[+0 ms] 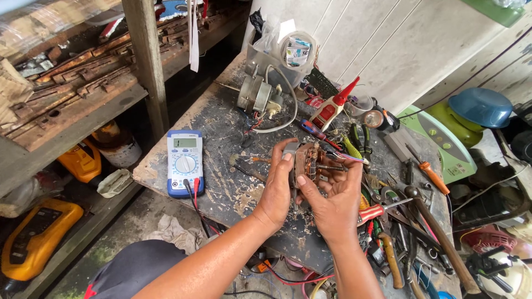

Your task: Repairing a small electric motor by disassembling the housing, applying lubricant to the shaft, and reassembling the parts.

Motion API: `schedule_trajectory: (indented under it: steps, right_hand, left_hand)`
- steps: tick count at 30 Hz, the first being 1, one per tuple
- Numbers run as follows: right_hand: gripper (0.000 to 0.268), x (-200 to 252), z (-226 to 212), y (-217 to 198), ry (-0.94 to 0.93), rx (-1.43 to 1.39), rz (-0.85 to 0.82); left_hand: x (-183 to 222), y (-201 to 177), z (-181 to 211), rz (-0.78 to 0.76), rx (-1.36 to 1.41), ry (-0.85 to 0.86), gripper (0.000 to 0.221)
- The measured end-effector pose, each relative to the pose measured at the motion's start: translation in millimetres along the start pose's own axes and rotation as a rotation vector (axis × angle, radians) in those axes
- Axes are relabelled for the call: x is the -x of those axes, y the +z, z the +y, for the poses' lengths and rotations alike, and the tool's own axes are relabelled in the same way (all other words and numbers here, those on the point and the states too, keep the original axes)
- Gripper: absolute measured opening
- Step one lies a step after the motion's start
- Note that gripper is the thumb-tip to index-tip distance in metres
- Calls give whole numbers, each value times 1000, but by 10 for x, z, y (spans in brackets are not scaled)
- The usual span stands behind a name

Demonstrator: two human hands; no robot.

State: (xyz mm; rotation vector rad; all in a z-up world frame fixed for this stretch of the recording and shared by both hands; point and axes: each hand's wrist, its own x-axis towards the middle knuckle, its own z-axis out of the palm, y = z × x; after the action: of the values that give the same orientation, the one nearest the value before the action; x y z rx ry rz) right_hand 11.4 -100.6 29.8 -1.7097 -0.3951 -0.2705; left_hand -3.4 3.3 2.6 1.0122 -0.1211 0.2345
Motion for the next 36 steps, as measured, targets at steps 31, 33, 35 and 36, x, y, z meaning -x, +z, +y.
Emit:
schedule_trajectory:
  steps: [31, 33, 35, 36]
  right_hand:
    - [76, -115, 203, -22, 115, -130, -30]
    - [80, -112, 337, -59, 75, -85, -66]
    - [76, -123, 282, -121, 17, -55, -101]
    - [73, -129, 248, -153, -46, -26, -138]
  left_hand:
    - [-224, -167, -256, 106, 82, -245, 58]
    - [-312, -246, -382, 133, 181, -243, 55]
    - [-305, -249, -342, 144, 240, -281, 60]
    - [-301, -248, -316, 153, 299, -312, 66]
